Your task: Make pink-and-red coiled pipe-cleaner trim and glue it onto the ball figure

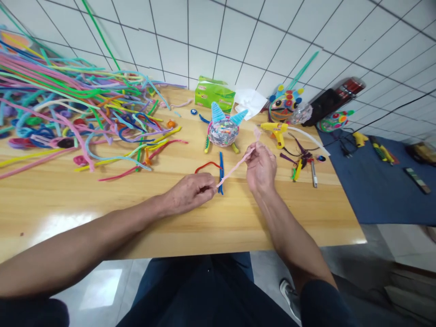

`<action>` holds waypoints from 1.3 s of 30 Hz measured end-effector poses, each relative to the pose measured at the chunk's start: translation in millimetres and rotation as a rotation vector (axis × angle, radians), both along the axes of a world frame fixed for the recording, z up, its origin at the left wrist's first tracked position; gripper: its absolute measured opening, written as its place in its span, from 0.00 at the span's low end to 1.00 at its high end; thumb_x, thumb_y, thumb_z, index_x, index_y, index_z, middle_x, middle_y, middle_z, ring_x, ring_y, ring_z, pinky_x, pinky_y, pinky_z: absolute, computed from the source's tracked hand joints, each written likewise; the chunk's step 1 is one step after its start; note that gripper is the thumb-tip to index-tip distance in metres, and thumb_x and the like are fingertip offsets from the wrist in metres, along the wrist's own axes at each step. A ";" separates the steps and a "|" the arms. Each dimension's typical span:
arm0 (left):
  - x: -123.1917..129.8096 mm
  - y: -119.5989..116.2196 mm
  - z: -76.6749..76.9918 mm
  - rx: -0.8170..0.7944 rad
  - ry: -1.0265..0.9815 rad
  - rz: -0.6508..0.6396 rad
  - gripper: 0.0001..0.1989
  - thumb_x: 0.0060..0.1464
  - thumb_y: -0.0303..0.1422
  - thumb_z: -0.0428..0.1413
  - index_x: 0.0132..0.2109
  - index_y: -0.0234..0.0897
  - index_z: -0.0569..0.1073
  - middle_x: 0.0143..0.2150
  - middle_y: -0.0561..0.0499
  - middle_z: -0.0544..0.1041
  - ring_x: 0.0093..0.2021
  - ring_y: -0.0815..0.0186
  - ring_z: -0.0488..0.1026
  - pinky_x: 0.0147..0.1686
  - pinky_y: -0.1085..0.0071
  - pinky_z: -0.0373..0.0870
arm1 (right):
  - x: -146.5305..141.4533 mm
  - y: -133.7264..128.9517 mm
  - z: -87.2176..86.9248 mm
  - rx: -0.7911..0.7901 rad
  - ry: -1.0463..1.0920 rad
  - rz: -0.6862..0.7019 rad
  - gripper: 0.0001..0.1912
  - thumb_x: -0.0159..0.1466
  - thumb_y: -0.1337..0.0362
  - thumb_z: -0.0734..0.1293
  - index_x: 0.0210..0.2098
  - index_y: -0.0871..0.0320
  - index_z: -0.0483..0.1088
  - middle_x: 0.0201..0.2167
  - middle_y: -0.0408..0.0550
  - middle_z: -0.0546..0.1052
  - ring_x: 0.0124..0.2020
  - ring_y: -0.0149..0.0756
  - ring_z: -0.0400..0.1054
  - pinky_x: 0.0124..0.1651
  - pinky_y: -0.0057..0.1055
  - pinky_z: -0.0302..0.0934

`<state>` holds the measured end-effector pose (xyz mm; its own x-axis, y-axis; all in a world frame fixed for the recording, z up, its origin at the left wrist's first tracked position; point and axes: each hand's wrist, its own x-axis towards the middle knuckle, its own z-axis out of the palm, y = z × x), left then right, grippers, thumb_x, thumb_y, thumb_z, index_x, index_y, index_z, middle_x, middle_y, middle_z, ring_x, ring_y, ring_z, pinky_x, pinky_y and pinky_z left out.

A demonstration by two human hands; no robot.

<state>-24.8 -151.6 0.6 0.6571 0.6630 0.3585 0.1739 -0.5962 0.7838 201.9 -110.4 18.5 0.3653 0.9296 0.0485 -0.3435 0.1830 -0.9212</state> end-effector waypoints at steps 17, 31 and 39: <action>4.0 -16.6 -5.3 0.276 0.146 -0.104 0.12 0.72 0.26 0.51 0.37 0.37 0.74 0.34 0.51 0.76 0.31 0.67 0.74 0.32 0.71 0.68 | 11.4 2.5 38.3 -0.151 0.147 0.157 0.24 0.74 0.50 0.74 0.30 0.51 0.60 0.21 0.32 0.57 0.19 0.26 0.53 0.22 0.22 0.57; -7.0 -6.0 13.3 -0.211 -0.318 0.243 0.18 0.71 0.48 0.62 0.48 0.35 0.79 0.31 0.54 0.75 0.26 0.71 0.65 0.26 0.74 0.63 | -15.4 -46.5 81.1 0.036 -1.055 0.441 0.13 0.70 0.59 0.72 0.30 0.54 0.74 0.23 0.38 0.71 0.26 0.30 0.60 0.34 0.33 0.54; -4.3 7.7 12.0 -0.307 -0.189 0.289 0.18 0.71 0.44 0.55 0.35 0.38 0.73 0.29 0.55 0.71 0.30 0.69 0.64 0.32 0.72 0.62 | -11.7 -27.9 60.8 0.023 -1.127 0.651 0.11 0.72 0.54 0.71 0.36 0.53 0.79 0.29 0.41 0.80 0.30 0.34 0.68 0.36 0.33 0.57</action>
<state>-29.1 -143.9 12.6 0.3718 0.9036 0.2126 0.1359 -0.2795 0.9505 190.2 -138.4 79.3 -0.4019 0.9143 0.0496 0.5811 0.2966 -0.7579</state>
